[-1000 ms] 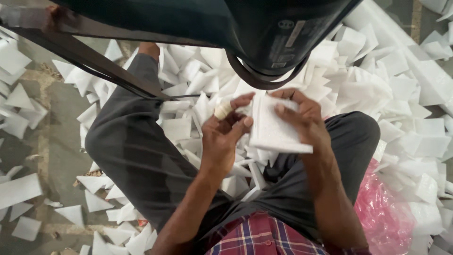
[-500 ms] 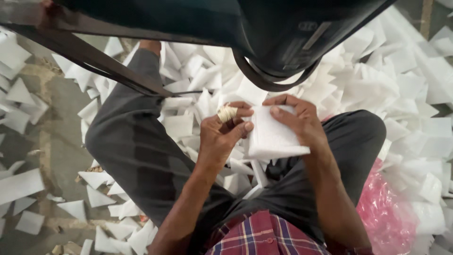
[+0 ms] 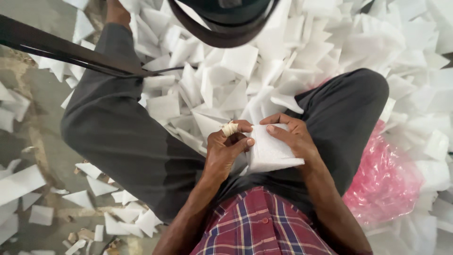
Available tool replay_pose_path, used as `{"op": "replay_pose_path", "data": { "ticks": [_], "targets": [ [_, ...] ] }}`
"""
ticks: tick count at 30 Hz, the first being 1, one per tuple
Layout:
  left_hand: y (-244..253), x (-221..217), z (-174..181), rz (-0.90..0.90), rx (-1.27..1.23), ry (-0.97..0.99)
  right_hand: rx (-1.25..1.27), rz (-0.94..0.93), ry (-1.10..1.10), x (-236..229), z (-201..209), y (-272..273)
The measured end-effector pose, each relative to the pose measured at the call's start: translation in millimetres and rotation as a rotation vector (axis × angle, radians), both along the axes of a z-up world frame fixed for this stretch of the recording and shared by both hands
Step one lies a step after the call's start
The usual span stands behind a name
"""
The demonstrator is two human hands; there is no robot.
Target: The person sits cross-legged on the floor and repeatedly picks up small white foam pieces, separates them by hand, and places them back into the surrounding pile. The hands handle the foam one at a time without using tools.
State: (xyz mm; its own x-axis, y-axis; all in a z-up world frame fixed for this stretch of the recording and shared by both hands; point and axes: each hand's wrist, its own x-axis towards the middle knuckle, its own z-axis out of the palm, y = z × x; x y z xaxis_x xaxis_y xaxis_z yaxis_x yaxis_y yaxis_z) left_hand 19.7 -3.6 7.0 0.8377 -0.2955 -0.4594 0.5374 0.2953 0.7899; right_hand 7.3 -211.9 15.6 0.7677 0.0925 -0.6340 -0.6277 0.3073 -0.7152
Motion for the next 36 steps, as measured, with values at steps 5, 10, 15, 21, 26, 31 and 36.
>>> {"op": "replay_pose_path", "data": {
  "ticks": [5, 10, 15, 21, 26, 31, 36],
  "targets": [
    [-6, -10, -1, -0.022, 0.040, 0.028, 0.049, -0.037, -0.009, -17, -10, -7],
    [-10, -15, 3, -0.018, -0.002, -0.076, 0.028, -0.030, -0.085, -25, -15, -14],
    [-9, -18, 8, -0.026, 0.023, -0.110, 0.064, -0.033, -0.125, -27, -12, -13],
    [-11, -18, 13, -0.006, 0.013, -0.089, 0.089, -0.009, -0.146, -25, -10, -13],
    [-12, -19, 14, -0.007, 0.062, -0.086, 0.065, 0.014, -0.146, -24, -13, -15],
    [-15, -18, 15, 0.085, 0.045, -0.130, -0.014, -0.027, -0.135, -25, -4, -13],
    [-15, -25, 27, 0.162, 0.445, -0.557, -0.200, -0.268, -0.251, -21, 6, 3]
  ]
}}
